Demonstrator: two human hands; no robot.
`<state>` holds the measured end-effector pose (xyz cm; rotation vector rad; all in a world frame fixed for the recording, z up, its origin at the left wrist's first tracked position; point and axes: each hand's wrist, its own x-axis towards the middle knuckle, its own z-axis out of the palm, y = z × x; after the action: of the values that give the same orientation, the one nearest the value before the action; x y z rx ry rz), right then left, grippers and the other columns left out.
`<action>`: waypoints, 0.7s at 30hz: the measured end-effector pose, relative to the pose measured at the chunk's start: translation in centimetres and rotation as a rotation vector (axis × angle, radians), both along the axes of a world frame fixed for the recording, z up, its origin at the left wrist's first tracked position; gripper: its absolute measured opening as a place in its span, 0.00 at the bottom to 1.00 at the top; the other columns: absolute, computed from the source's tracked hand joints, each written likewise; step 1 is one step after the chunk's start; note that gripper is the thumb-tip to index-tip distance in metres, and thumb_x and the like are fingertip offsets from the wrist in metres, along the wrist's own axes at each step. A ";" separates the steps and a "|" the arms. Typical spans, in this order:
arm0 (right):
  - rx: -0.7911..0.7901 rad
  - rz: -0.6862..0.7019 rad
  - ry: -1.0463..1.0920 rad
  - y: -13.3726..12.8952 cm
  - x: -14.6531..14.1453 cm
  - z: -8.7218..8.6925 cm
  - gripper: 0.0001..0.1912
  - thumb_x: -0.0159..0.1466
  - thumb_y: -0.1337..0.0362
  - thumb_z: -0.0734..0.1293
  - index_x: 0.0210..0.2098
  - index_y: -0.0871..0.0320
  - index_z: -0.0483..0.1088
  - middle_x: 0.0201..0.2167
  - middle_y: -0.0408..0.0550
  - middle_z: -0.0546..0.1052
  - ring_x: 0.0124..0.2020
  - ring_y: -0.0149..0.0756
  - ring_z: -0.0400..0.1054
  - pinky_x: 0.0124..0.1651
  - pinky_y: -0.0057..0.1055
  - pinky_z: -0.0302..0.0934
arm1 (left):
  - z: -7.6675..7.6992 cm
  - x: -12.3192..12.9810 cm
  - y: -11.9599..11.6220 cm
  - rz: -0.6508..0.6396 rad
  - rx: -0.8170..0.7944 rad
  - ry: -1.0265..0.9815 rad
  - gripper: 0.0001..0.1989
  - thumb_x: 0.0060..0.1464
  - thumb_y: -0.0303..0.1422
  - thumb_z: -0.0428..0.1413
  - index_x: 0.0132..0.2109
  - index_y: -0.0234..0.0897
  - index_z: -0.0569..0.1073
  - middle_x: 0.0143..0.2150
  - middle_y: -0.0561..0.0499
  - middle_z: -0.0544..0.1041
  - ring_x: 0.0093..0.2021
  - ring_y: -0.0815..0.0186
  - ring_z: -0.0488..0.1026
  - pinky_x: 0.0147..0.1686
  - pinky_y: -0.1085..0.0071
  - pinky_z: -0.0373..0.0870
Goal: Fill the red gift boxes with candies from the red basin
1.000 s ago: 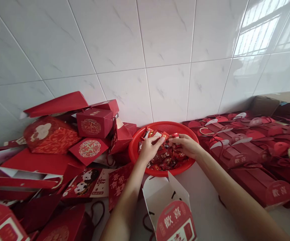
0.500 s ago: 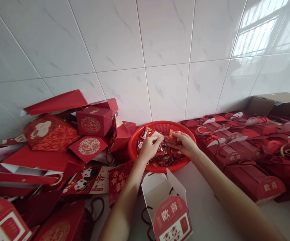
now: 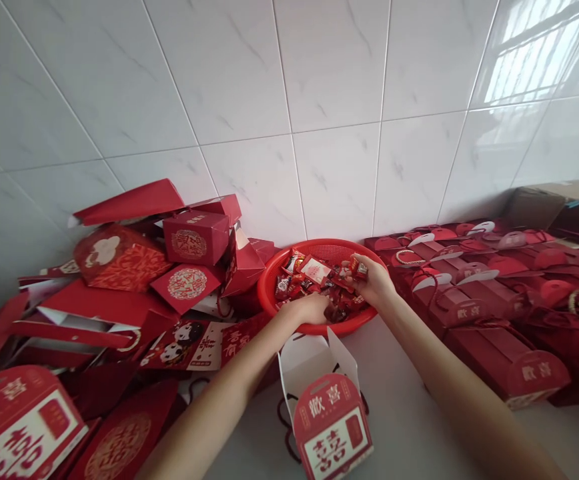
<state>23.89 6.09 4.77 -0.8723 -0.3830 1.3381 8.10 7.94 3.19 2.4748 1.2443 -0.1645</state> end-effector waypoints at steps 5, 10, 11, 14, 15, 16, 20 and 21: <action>0.043 -0.067 0.043 0.0 0.1 0.2 0.07 0.59 0.71 0.68 0.27 0.58 0.66 0.21 0.45 0.77 0.16 0.26 0.62 0.17 0.21 0.62 | 0.7 1.2 0.6 -0.097 -0.045 0.096 0.21 0.48 0.31 0.62 0.51 0.39 0.76 0.48 0.42 0.82 0.43 0.53 0.79 0.38 0.68 0.72; 0.066 -0.099 0.055 0.0 0.1 0.2 0.06 0.55 0.72 0.68 0.26 0.58 0.66 0.20 0.45 0.77 0.16 0.26 0.61 0.17 0.22 0.61 | 1.1 3.0 2.0 -0.123 -0.012 0.129 0.24 0.49 0.36 0.63 0.54 0.36 0.73 0.52 0.38 0.79 0.48 0.50 0.78 0.41 0.66 0.72; 0.068 -0.102 0.053 0.0 0.1 0.1 0.06 0.55 0.73 0.68 0.26 0.58 0.66 0.20 0.45 0.77 0.15 0.26 0.61 0.17 0.22 0.61 | 1.1 3.4 2.4 -0.123 0.004 0.128 0.24 0.49 0.36 0.63 0.54 0.35 0.73 0.53 0.38 0.79 0.50 0.50 0.77 0.43 0.66 0.72; 0.075 -0.107 0.043 0.0 0.0 0.1 0.05 0.53 0.72 0.68 0.26 0.58 0.67 0.21 0.46 0.77 0.15 0.27 0.61 0.17 0.23 0.62 | 1.1 4.5 3.2 -0.117 0.031 0.139 0.25 0.50 0.37 0.63 0.55 0.36 0.73 0.56 0.38 0.78 0.53 0.50 0.76 0.47 0.67 0.71; 0.079 -0.107 0.039 0.0 0.0 0.0 0.05 0.53 0.72 0.68 0.26 0.58 0.67 0.21 0.46 0.77 0.15 0.27 0.61 0.17 0.23 0.62 | 1.0 4.9 3.4 -0.118 0.030 0.147 0.24 0.49 0.37 0.63 0.54 0.37 0.74 0.55 0.39 0.78 0.53 0.51 0.76 0.46 0.67 0.72; 0.082 -0.106 0.036 0.0 0.0 0.0 0.05 0.52 0.72 0.68 0.26 0.58 0.67 0.21 0.46 0.77 0.15 0.27 0.61 0.17 0.23 0.62 | 0.9 5.2 3.5 -0.121 0.025 0.156 0.23 0.49 0.38 0.63 0.53 0.37 0.75 0.54 0.40 0.79 0.52 0.51 0.77 0.46 0.68 0.72; 0.092 -0.096 0.023 0.1 0.0 -0.2 0.07 0.50 0.71 0.68 0.25 0.57 0.65 0.21 0.46 0.77 0.16 0.27 0.62 0.16 0.23 0.61 | 0.6 5.9 3.4 -0.156 0.000 0.173 0.20 0.50 0.37 0.62 0.51 0.40 0.77 0.49 0.43 0.82 0.49 0.51 0.79 0.45 0.67 0.73; 0.094 -0.093 0.019 0.1 0.0 -0.2 0.08 0.49 0.71 0.69 0.25 0.57 0.65 0.21 0.46 0.77 0.16 0.27 0.62 0.16 0.23 0.61 | 0.5 6.0 3.3 -0.166 -0.004 0.172 0.21 0.50 0.36 0.62 0.52 0.42 0.77 0.50 0.44 0.82 0.49 0.50 0.79 0.45 0.66 0.73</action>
<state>23.88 6.21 4.54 -0.7899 -0.3829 1.2323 14.06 11.25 3.71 2.6055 1.0993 -0.4312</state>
